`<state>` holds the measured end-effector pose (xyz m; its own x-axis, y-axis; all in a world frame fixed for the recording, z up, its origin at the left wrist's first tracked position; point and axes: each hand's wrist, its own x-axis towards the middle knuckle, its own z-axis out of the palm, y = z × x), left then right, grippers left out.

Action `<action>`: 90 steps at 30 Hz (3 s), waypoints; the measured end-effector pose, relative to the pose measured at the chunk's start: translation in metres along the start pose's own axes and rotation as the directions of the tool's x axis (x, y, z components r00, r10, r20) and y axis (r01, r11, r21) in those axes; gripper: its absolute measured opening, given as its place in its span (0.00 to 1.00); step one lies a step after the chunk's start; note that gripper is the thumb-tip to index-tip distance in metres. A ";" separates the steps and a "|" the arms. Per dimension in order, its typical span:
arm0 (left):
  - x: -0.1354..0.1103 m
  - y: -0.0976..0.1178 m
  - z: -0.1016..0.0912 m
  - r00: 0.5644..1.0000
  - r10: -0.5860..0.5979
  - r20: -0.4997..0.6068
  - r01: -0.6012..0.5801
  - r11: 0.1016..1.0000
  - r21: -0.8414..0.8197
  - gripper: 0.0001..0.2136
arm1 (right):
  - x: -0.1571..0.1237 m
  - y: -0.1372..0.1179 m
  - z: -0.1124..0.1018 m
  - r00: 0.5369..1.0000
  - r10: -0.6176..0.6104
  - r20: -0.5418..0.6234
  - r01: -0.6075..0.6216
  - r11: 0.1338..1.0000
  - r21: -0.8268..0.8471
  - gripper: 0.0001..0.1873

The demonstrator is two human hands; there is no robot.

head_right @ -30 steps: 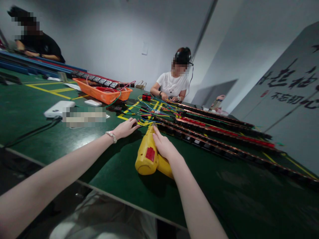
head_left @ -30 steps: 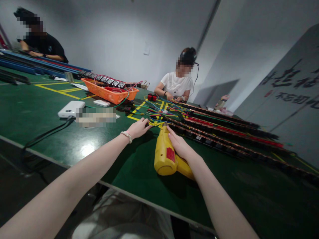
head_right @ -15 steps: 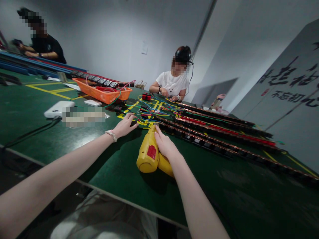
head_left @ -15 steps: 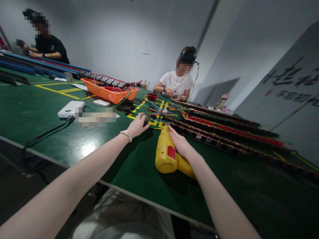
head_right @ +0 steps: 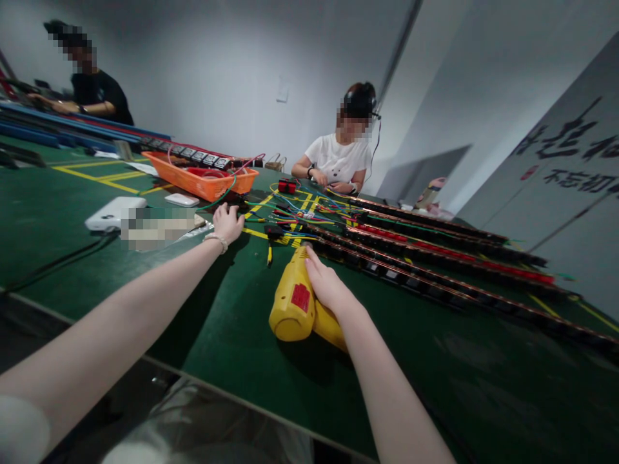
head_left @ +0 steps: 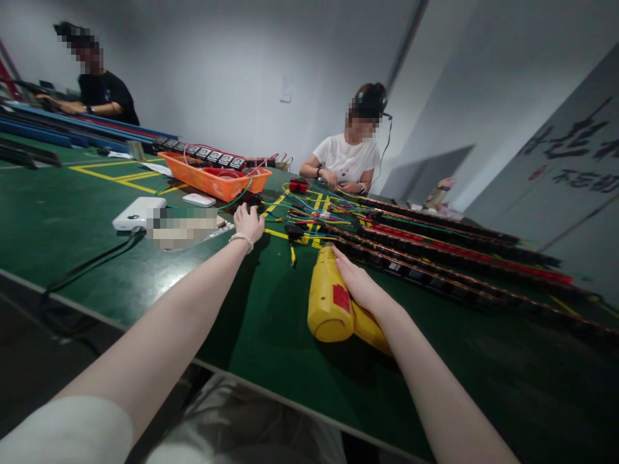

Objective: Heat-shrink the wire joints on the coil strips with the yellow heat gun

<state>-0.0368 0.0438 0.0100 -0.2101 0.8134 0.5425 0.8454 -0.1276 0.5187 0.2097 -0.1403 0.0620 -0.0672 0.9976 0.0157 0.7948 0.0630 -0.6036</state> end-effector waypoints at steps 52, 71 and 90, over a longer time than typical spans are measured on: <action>-0.036 0.014 -0.036 0.819 0.222 0.529 0.323 0.585 -0.744 0.22 | -0.001 0.003 -0.001 0.999 -0.040 0.031 0.039 0.999 0.032 0.31; -0.045 0.029 -0.022 0.812 0.348 0.468 0.200 0.588 -0.784 0.21 | -0.007 -0.002 0.001 0.998 -0.055 -0.008 0.055 0.998 -0.006 0.31; -0.058 0.068 -0.069 0.595 0.681 0.426 -0.687 0.706 -0.169 0.16 | -0.017 -0.023 0.007 0.976 -0.150 0.158 0.139 0.987 0.077 0.31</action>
<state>-0.0005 -0.0510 0.0595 0.6603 0.6392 0.3944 0.6585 -0.7452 0.1053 0.1880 -0.1594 0.0704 -0.2799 0.9598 -0.0206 0.7290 0.1985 -0.6551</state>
